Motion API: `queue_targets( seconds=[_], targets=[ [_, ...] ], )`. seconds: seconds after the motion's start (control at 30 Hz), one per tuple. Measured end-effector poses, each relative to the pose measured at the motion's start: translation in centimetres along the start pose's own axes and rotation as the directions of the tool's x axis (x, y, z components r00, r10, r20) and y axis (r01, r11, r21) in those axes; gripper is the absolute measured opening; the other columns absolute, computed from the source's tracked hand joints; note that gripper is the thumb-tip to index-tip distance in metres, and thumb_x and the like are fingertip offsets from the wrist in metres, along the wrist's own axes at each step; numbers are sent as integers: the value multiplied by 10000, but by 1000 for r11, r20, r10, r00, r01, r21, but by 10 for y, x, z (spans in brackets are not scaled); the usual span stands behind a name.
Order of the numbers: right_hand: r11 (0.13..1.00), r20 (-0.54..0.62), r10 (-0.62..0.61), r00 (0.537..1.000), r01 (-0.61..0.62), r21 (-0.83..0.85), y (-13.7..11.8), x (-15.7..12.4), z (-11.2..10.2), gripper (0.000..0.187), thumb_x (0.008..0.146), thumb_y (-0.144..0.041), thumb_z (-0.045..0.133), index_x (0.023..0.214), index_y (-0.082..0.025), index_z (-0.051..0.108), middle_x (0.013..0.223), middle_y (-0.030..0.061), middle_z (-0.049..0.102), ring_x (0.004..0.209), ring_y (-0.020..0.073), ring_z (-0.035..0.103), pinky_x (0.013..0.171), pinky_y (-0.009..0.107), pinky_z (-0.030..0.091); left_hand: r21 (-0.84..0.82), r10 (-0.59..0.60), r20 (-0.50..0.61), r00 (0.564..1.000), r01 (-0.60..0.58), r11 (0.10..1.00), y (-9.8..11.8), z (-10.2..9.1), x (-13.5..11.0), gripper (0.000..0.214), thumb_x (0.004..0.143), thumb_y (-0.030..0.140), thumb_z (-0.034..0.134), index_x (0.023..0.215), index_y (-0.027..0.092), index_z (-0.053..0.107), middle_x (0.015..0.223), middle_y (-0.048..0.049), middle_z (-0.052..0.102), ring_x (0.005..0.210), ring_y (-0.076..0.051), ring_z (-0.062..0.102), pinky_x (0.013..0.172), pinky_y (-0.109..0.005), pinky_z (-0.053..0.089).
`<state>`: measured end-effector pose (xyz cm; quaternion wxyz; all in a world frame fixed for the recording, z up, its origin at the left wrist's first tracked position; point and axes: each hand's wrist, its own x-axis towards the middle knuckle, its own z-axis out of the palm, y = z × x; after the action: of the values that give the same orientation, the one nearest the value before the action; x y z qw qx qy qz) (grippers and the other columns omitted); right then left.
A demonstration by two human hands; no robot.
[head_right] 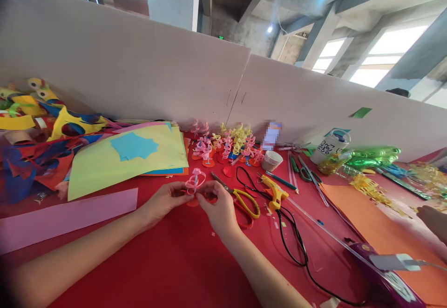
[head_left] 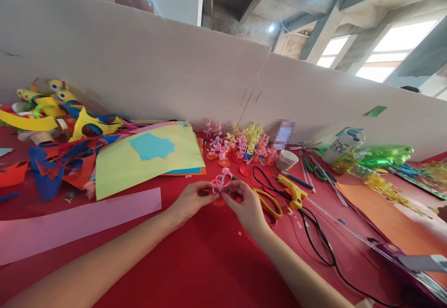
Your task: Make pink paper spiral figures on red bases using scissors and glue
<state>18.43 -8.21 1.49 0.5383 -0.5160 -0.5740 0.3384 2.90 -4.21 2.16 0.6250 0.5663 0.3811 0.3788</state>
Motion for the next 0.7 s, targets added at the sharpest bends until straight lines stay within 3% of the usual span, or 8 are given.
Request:
queue_targets(
  seconds=[0.7],
  targets=[
    [994,-43,-29,999,25,-107,-8,-4,-1,43,740,-214,609,778,-208,590,758,12,680,689,164,614,659,282,474,-4,8,-4,1000,-8,1000,-2,0,-1,220,605,340,749,713,165,672,719,-14,649,732,-180,588,734,-291,425]
  ],
)
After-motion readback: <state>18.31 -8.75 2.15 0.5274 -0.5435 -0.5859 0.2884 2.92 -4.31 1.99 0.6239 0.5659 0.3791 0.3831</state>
